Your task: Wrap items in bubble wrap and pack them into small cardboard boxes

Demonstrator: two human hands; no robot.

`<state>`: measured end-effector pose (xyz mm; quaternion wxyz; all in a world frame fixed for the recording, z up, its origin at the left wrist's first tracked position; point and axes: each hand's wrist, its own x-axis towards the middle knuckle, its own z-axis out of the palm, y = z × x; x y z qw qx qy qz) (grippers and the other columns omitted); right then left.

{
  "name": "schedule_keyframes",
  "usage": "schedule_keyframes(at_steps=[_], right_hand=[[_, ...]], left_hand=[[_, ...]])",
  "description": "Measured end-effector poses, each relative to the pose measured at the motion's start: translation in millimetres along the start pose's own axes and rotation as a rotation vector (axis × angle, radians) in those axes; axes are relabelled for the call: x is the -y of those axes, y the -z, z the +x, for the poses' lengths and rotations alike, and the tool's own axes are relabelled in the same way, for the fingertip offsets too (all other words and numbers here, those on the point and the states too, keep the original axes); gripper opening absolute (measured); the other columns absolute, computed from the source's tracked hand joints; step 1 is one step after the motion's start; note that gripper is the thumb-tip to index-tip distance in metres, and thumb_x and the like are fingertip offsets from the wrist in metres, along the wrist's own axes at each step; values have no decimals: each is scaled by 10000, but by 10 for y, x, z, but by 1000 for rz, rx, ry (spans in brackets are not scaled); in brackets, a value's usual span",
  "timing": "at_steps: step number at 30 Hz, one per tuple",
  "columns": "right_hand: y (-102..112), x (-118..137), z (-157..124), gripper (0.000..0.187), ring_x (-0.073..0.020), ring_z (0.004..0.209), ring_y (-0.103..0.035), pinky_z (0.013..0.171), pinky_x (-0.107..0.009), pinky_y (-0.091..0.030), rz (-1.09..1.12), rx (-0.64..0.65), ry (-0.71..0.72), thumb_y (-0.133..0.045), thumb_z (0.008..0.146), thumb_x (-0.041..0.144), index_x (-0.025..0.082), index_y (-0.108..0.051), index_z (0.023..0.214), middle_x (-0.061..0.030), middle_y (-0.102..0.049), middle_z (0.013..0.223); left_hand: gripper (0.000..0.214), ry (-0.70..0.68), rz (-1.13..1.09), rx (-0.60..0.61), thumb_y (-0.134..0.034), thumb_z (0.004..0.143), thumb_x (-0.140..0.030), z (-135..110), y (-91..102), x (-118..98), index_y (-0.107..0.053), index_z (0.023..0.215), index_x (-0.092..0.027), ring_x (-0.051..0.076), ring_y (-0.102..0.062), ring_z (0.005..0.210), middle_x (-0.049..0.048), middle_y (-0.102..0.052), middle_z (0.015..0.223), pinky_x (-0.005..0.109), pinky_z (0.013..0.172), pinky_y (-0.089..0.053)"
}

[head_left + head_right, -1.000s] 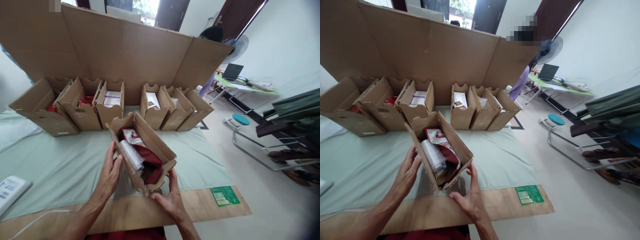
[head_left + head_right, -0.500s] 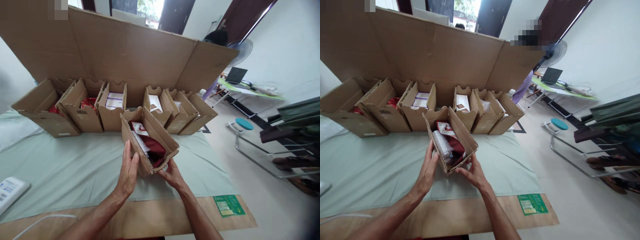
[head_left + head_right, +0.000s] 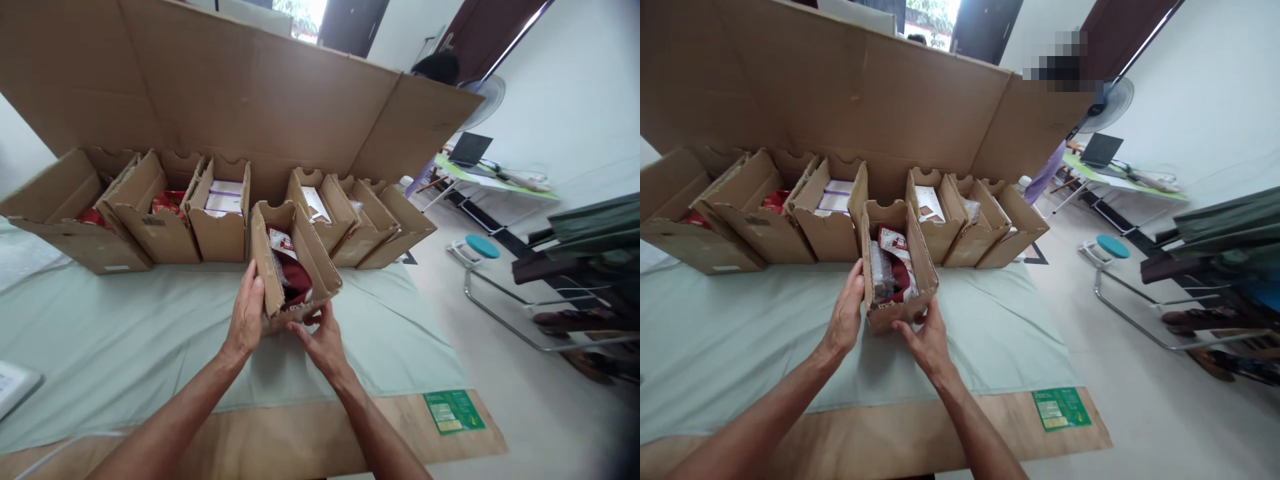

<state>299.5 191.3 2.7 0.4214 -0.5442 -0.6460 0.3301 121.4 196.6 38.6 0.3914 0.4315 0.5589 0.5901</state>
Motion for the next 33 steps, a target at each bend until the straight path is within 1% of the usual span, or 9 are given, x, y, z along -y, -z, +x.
schedule_keyframes(at_steps=[5, 9, 14, 18, 20, 23, 26, 28, 33], right_hand=[[-257, 88, 493, 663, -296, 1000, -666, 854, -440, -575, -190, -107, 43, -841, 703, 507, 195, -572, 1223, -110, -670, 1152], [-543, 60, 888, 650, -316, 1089, -635, 963, -469, -529, -260, -203, 56, -819, 719, 487, 178, -563, 1230, -132, -657, 1163], [-813, 22, 1205, 629, -311, 1098, -625, 994, -454, -496, -245, -295, 27, -813, 738, 395, 147, -538, 1246, -168, -652, 1190], [-875, -36, 1194, 344, -255, 988, -635, 934, -400, -496, -250, -320, 33, -670, 858, 293, 162, -556, 1155, -142, -675, 1104], [-869, -53, 1106, 176, -247, 950, -633, 930, -410, -486, -266, -292, 50, -596, 906, 279, 186, -582, 1054, -119, -685, 1041], [-873, -24, 968, 97, -240, 905, -648, 949, -423, -479, -279, -176, 114, -572, 920, 272, 206, -633, 958, -77, -700, 951], [-907, 47, 932, 294, -265, 1033, -666, 1006, -427, -488, -325, 15, 217, -612, 865, 232, 203, -680, 1150, -103, -728, 1104], [-916, 81, 960, 460, -296, 1180, -637, 1063, -451, -482, -371, 102, 234, -593, 855, 210, 182, -637, 1312, -143, -698, 1270], [-823, 186, 958, 596, -341, 1351, -567, 1126, -531, -462, -396, 137, 228, -586, 851, 227, 135, -560, 1439, -197, -603, 1471]], left_hand=[[712, 21, -75, -104, -337, 1031, -635, 191, -48, 62, -360, 1602, -210, 233, -273, 1597, 106, -337, 1711, 424, 1320, -178], [742, 85, -16, -83, -456, 1007, -581, 11, -15, 83, -263, 1634, -233, 261, -202, 1619, 122, -219, 1751, 495, 1321, -152], [750, 224, 134, 83, -579, 924, -461, -444, 89, 77, -339, 1598, -235, 321, -217, 1613, 148, -233, 1737, 580, 1241, -335], [594, 211, 306, 314, -593, 886, -414, -838, 310, 163, -578, 1457, -252, 368, -332, 1566, 142, -331, 1705, 606, 1162, -443], [525, 136, 406, 422, -618, 870, -398, -995, 466, 236, -668, 1376, -266, 380, -400, 1528, 138, -450, 1642, 627, 1184, -415], [475, 64, 532, 449, -617, 874, -389, -1121, 652, 319, -719, 1324, -276, 396, -447, 1495, 135, -552, 1565, 657, 1190, -399], [461, 19, 611, 445, -608, 882, -393, -1133, 717, 324, -729, 1307, -263, 400, -493, 1459, 142, -595, 1522, 661, 1187, -404], [460, 4, 649, 485, -616, 878, -376, -1123, 717, 294, -721, 1313, -271, 397, -514, 1441, 140, -614, 1502, 675, 1192, -385], [472, 18, 689, 602, -618, 853, -284, -1154, 744, 207, -700, 1318, -272, 381, -562, 1390, 148, -661, 1439, 699, 1206, -321]])
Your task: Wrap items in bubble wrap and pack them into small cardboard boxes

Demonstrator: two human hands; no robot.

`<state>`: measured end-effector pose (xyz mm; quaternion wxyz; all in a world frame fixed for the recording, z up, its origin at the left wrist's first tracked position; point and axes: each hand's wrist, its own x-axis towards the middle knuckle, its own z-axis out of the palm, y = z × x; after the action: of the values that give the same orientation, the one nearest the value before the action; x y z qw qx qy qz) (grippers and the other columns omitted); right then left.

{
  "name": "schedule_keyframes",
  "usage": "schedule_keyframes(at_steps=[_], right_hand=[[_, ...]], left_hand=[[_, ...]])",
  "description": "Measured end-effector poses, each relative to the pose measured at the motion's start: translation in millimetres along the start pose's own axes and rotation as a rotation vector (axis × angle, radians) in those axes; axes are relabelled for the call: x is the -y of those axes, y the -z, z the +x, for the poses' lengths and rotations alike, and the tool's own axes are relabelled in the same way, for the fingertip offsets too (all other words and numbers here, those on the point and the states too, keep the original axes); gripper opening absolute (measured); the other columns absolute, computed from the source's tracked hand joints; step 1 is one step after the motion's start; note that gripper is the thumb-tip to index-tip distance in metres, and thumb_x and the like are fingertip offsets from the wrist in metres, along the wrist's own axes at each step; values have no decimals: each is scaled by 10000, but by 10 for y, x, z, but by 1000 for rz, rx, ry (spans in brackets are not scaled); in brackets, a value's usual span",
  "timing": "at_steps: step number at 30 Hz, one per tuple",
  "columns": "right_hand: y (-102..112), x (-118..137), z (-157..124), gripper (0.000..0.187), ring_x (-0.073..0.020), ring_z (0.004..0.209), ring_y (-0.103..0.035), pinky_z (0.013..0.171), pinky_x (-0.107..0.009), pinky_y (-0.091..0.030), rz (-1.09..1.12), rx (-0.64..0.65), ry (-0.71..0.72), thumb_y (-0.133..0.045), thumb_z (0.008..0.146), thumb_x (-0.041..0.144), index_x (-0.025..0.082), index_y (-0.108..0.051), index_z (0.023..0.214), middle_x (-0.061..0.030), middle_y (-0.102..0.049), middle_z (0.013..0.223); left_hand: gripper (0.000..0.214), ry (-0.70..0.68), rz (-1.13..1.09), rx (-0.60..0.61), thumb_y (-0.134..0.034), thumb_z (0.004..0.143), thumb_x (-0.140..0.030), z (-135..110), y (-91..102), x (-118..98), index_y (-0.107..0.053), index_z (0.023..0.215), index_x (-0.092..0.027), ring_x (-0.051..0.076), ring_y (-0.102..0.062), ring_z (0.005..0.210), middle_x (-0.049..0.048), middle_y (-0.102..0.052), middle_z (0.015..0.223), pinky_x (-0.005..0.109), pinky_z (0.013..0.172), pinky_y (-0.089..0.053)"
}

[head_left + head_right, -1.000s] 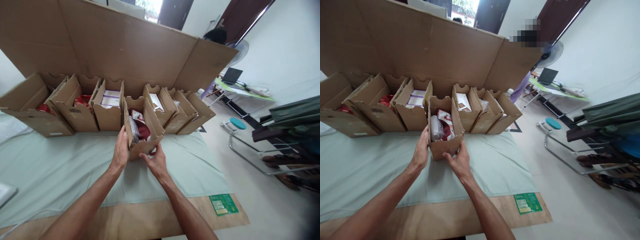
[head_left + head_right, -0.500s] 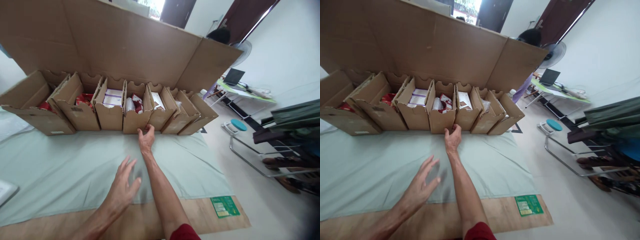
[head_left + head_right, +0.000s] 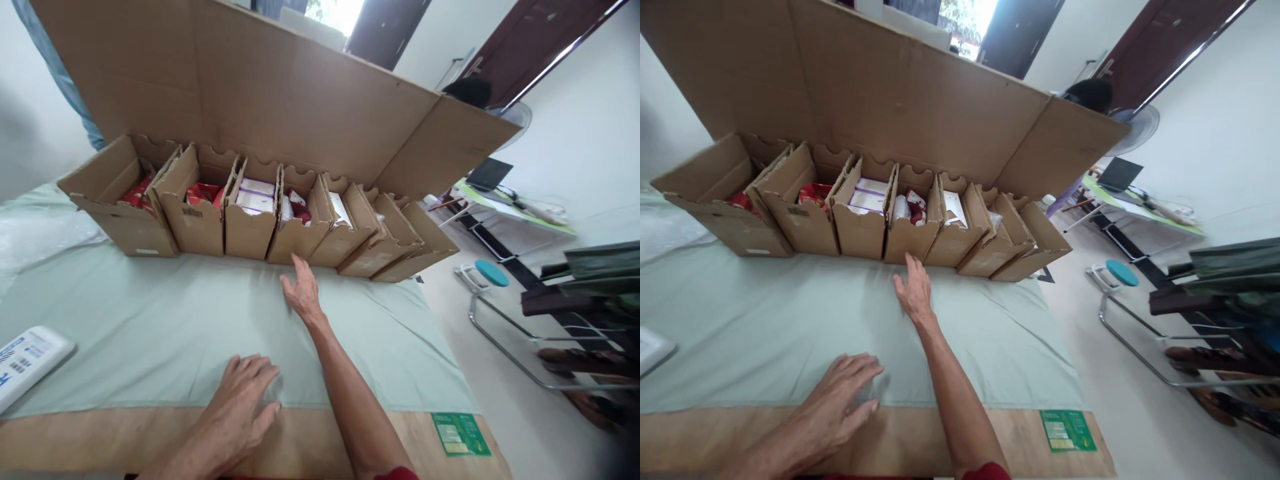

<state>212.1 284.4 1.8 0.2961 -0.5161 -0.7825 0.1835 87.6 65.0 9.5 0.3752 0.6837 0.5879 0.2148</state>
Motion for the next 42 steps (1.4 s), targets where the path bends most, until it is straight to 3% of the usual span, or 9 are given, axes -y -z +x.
schedule_keyframes(at_steps=[8, 13, 18, 26, 29, 31, 34, 37, 42], right_hand=[[318, 1015, 573, 626, -206, 851, -718, 903, -363, -554, -64, 53, 160, -530, 957, 221, 239, -408, 1571, -18, -769, 996], [343, 1368, 850, 232, -265, 854, -718, 792, -340, -502, -343, 105, 87, -531, 996, 235, 208, -682, 1170, -71, -759, 879], [478, 1179, 76, 181, -194, 709, -687, 665, -265, -427, -238, 34, 172, -510, 1014, 256, 222, -683, 974, -39, -744, 788], [1407, 696, -1221, 140, -168, 630, -682, 644, -287, -537, 118, -40, 258, -615, 956, 244, 247, -694, 840, -6, -720, 714], [1725, 264, -1437, 132, -205, 736, -738, 698, -325, -591, 250, -219, 58, -672, 940, 317, 272, -733, 1048, -49, -779, 888], [1834, -19, -1560, 451, -253, 931, -769, 799, -387, -618, 405, -260, -61, -663, 955, 422, 308, -609, 1387, -113, -770, 1182], [1782, -287, -1748, 731, -316, 1116, -736, 902, -471, -611, 519, -64, -125, -677, 907, 597, 292, -463, 1536, -169, -676, 1395], [1524, -332, -1857, 615, -348, 1053, -736, 894, -493, -606, 362, 110, -180, -774, 794, 617, 215, -674, 1249, -159, -755, 1197], [1138, -226, -1624, 404, -319, 891, -734, 796, -452, -595, 237, 57, -283, -706, 821, 553, 186, -672, 987, -132, -773, 955]], left_hand=[[409, -21, 36, 108, -575, 825, -210, -98, 190, -190, -726, 1201, -268, 339, -640, 1236, 116, -730, 1281, 696, 1213, -289], [418, -53, -78, -106, -585, 862, -280, -148, 248, -48, -720, 1258, -286, 335, -625, 1309, 124, -706, 1364, 659, 1231, -315], [546, 138, -290, -572, -582, 887, -467, -214, 407, 232, -623, 1385, -249, 370, -558, 1398, 159, -577, 1518, 592, 1132, -484], [812, 298, -511, -803, -652, 838, -513, -237, 605, 231, -391, 1547, -216, 384, -495, 1431, 201, -478, 1555, 625, 1160, -429], [838, 289, -541, -782, -664, 832, -503, -185, 555, 188, -361, 1563, -229, 369, -485, 1441, 193, -442, 1587, 599, 1170, -428], [836, 248, -557, -733, -668, 826, -501, -145, 472, 169, -360, 1557, -236, 359, -471, 1453, 186, -420, 1604, 575, 1163, -443], [723, 180, -529, -625, -656, 830, -485, -116, 316, 138, -460, 1484, -246, 349, -468, 1453, 162, -449, 1588, 547, 1144, -462], [574, 161, -500, -528, -601, 871, -471, -123, 215, 86, -559, 1381, -212, 313, -589, 1328, 154, -577, 1461, 480, 1085, -510], [543, 154, -509, -517, -537, 898, -434, -5, 294, 21, -555, 1376, -177, 256, -693, 1120, 131, -703, 1279, 387, 950, -564]])
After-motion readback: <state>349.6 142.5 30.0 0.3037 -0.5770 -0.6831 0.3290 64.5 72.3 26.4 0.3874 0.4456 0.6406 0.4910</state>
